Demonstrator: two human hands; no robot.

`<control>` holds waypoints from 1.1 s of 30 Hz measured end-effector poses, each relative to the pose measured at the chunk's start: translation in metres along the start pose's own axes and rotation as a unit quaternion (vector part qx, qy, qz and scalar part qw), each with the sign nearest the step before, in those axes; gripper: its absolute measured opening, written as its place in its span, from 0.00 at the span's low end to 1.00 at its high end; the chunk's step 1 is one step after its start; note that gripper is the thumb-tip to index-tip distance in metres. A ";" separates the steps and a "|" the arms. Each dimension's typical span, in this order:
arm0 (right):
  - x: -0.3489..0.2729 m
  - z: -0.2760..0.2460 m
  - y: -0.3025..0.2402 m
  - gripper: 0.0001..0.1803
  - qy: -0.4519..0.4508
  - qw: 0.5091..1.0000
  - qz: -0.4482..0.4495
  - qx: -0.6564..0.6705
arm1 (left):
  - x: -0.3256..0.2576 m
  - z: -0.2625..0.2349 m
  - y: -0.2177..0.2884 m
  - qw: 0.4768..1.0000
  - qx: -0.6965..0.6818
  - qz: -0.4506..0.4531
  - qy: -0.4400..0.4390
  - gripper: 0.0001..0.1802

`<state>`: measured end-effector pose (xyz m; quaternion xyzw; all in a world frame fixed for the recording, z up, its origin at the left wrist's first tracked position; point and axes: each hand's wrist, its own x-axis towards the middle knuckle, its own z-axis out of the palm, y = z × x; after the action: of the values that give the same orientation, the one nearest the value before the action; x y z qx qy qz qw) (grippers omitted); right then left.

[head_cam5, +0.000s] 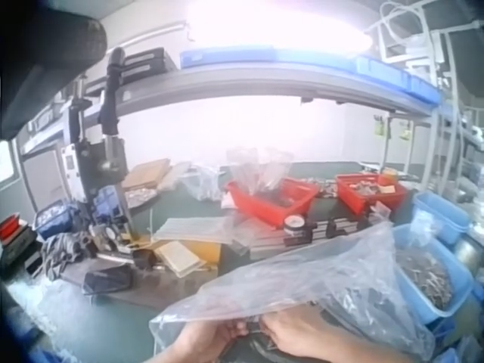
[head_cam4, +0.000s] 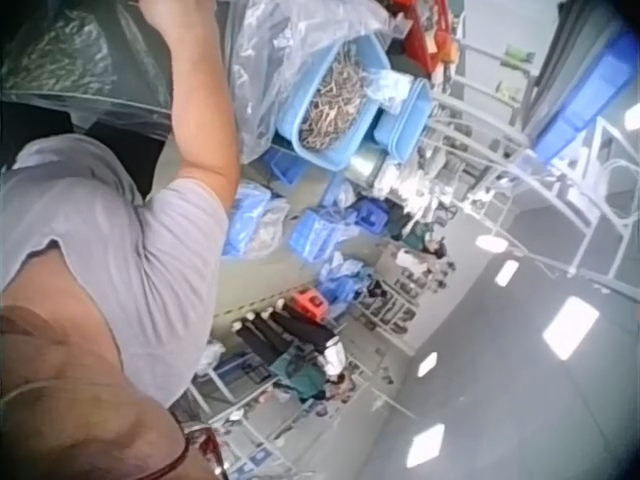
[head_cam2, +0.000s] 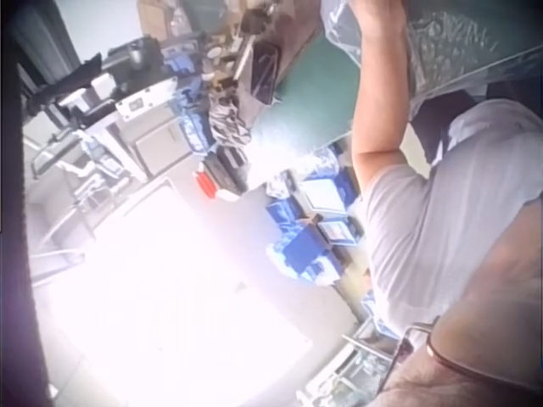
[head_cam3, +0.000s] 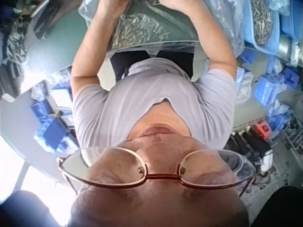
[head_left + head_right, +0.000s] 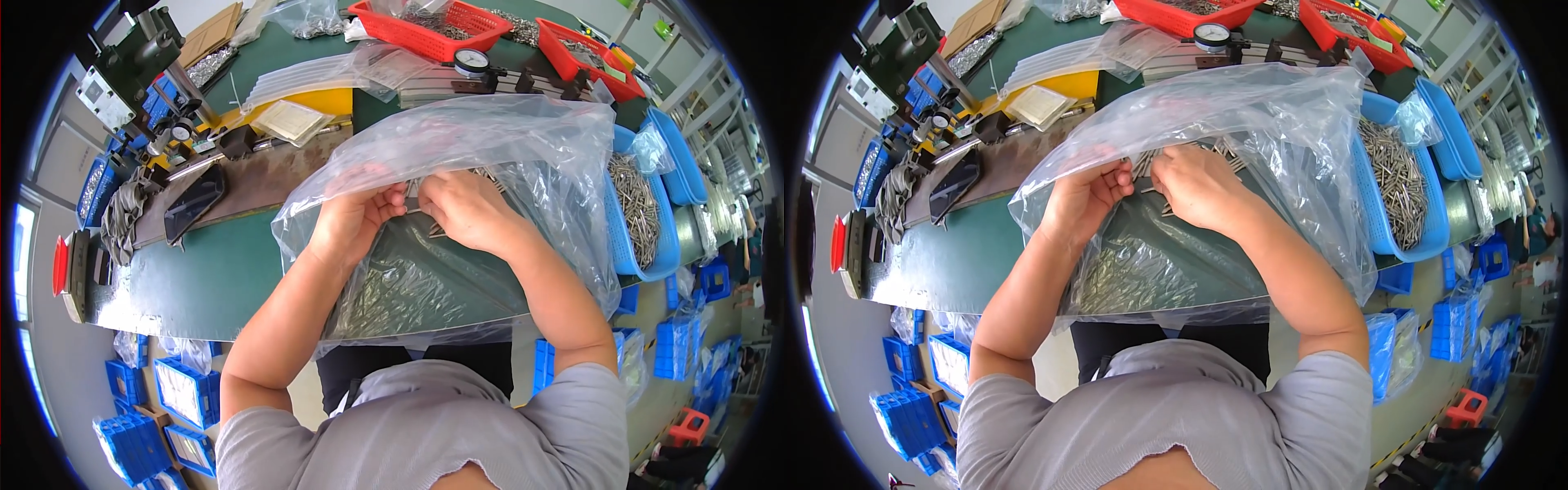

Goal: Counting small metal pins and placing them into clear plastic bags.

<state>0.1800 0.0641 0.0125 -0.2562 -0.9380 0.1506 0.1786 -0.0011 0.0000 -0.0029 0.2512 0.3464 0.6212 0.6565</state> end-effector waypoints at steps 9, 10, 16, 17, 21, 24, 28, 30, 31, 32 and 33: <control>0.002 -0.017 0.001 0.08 0.121 0.967 0.093 0.202 | -0.001 0.003 -0.001 1.000 0.013 -0.020 0.004 0.07; 0.003 -0.017 -0.001 0.08 0.122 0.967 0.094 0.203 | -0.002 0.006 0.001 1.000 0.017 -0.022 0.003 0.07; 0.004 -0.018 -0.007 0.07 0.126 0.972 0.068 0.184 | -0.005 0.011 0.002 0.999 0.010 -0.034 0.009 0.08; 0.004 -0.017 -0.007 0.07 0.137 0.968 0.068 0.199 | -0.005 0.011 0.001 0.999 -0.002 -0.036 0.008 0.08; 0.005 -0.018 -0.012 0.06 0.127 0.967 0.063 0.210 | -0.006 0.011 0.001 0.999 -0.019 -0.043 0.007 0.08; 0.007 -0.011 -0.011 0.05 0.106 0.947 0.051 0.298 | -0.007 0.014 0.001 0.999 -0.026 -0.039 -0.001 0.08; 0.008 -0.005 -0.011 0.08 0.082 0.904 0.111 0.404 | -0.008 0.014 0.001 0.999 -0.026 -0.032 -0.031 0.09; 0.009 -0.002 -0.011 0.08 0.079 0.873 0.137 0.462 | -0.007 0.013 0.000 0.999 -0.026 -0.035 -0.026 0.09; 0.009 -0.004 -0.012 0.08 0.079 0.873 0.136 0.462 | -0.007 0.012 0.000 0.999 -0.029 -0.038 -0.021 0.09; 0.008 -0.006 -0.015 0.08 0.067 0.834 0.156 0.525 | -0.007 0.011 0.000 0.999 -0.032 -0.041 -0.017 0.09; 0.007 -0.009 -0.016 0.08 0.056 0.791 0.174 0.584 | -0.006 0.012 0.000 0.999 -0.032 -0.040 -0.017 0.09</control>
<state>0.1711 0.0559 0.0283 -0.2703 -0.5994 0.6835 0.3171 0.0081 -0.0052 0.0053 0.2264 0.3250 0.6005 0.6946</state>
